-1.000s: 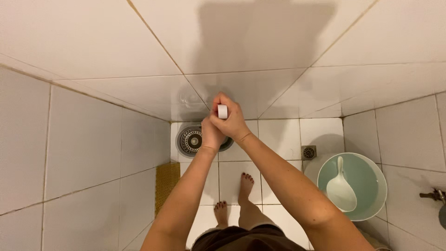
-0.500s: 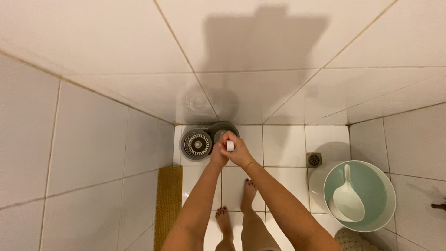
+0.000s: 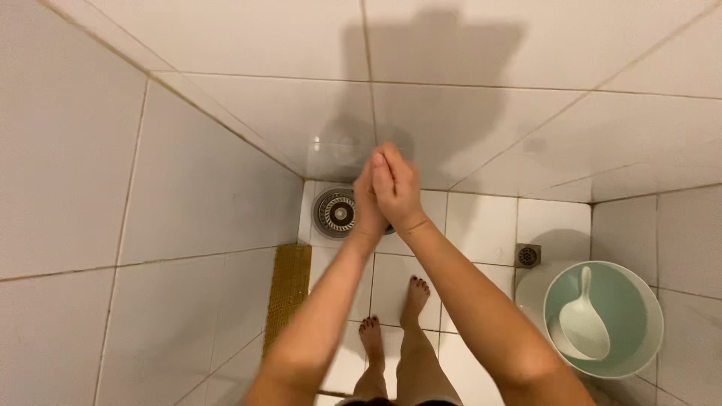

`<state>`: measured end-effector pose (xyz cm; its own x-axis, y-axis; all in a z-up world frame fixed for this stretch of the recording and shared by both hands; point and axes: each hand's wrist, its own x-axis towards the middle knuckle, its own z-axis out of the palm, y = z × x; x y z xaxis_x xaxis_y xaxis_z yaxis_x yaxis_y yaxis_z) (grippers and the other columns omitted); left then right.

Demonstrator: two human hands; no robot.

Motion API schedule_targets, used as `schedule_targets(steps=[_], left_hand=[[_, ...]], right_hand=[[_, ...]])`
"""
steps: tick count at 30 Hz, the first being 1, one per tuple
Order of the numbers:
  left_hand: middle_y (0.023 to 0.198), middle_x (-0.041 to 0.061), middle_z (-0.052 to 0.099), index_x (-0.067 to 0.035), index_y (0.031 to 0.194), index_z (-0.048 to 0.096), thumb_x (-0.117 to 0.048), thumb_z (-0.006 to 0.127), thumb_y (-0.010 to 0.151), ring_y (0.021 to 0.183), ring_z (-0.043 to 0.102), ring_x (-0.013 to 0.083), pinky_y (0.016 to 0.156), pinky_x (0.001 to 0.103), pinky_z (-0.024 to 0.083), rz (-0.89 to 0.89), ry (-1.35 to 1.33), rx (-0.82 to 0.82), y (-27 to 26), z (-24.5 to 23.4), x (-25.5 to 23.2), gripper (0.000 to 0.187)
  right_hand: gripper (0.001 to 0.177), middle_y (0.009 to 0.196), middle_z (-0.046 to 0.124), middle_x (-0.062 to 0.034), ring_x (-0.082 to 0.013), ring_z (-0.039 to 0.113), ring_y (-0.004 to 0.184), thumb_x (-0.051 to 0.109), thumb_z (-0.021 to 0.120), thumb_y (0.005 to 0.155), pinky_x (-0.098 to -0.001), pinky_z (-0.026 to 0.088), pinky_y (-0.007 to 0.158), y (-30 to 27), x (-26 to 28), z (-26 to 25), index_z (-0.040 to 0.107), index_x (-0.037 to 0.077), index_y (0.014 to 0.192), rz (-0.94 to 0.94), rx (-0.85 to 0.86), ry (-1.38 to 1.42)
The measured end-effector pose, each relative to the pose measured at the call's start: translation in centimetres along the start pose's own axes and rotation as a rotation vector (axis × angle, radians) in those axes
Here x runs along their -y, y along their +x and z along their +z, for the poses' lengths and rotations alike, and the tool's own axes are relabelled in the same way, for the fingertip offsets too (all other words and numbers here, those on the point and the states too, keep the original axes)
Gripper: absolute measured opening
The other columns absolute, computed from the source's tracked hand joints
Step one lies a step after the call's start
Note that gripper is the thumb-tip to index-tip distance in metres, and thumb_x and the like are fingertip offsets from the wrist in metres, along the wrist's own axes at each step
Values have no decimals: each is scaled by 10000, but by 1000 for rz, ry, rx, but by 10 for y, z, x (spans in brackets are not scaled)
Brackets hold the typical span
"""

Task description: The person cleans the bathroom walls and floor using a long-handled mop, repeatedly scrubbing the surfaces and rinsing the mop in a bucket of water.

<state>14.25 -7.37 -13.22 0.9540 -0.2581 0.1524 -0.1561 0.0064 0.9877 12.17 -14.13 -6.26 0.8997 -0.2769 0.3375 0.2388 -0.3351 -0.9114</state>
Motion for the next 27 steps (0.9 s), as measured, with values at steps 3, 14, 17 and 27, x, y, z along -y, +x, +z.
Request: schedule_targets(steps=[3, 14, 17, 27], left_hand=[[990, 9, 676, -103, 1180, 627, -342, 509, 1090, 919, 646, 109, 787, 265, 545, -91, -153, -55, 8, 3, 23, 281], [1024, 61, 634, -61, 1169, 640, -183, 563, 1073, 909, 586, 151, 795, 301, 527, -123, -210, 58, -47, -1, 195, 173], [1093, 89, 678, -43, 1187, 615, -121, 609, 1025, 987, 616, 163, 843, 320, 519, -28, -75, 128, -51, -13, 174, 179], [782, 35, 670, -71, 1142, 516, -241, 644, 993, 737, 662, 145, 620, 305, 542, -27, 292, -25, 3, 5, 52, 259]], right_hand=[[199, 690, 550, -11, -115, 530, 604, 161, 496, 1093, -270, 445, 571, -5, -27, 9, 592, 36, 970, -81, -28, 63], [270, 891, 626, -50, -181, 615, 825, 237, 453, 1099, -283, 518, 789, -79, -146, 32, 579, 25, 988, 65, 136, 71], [211, 938, 663, -41, -164, 626, 860, 194, 487, 1062, -283, 511, 804, -81, -131, 35, 574, 9, 1010, 158, 125, 32], [215, 737, 581, -20, -78, 486, 609, 48, 429, 982, -243, 421, 565, 1, -7, 11, 636, -4, 963, 180, -30, 277]])
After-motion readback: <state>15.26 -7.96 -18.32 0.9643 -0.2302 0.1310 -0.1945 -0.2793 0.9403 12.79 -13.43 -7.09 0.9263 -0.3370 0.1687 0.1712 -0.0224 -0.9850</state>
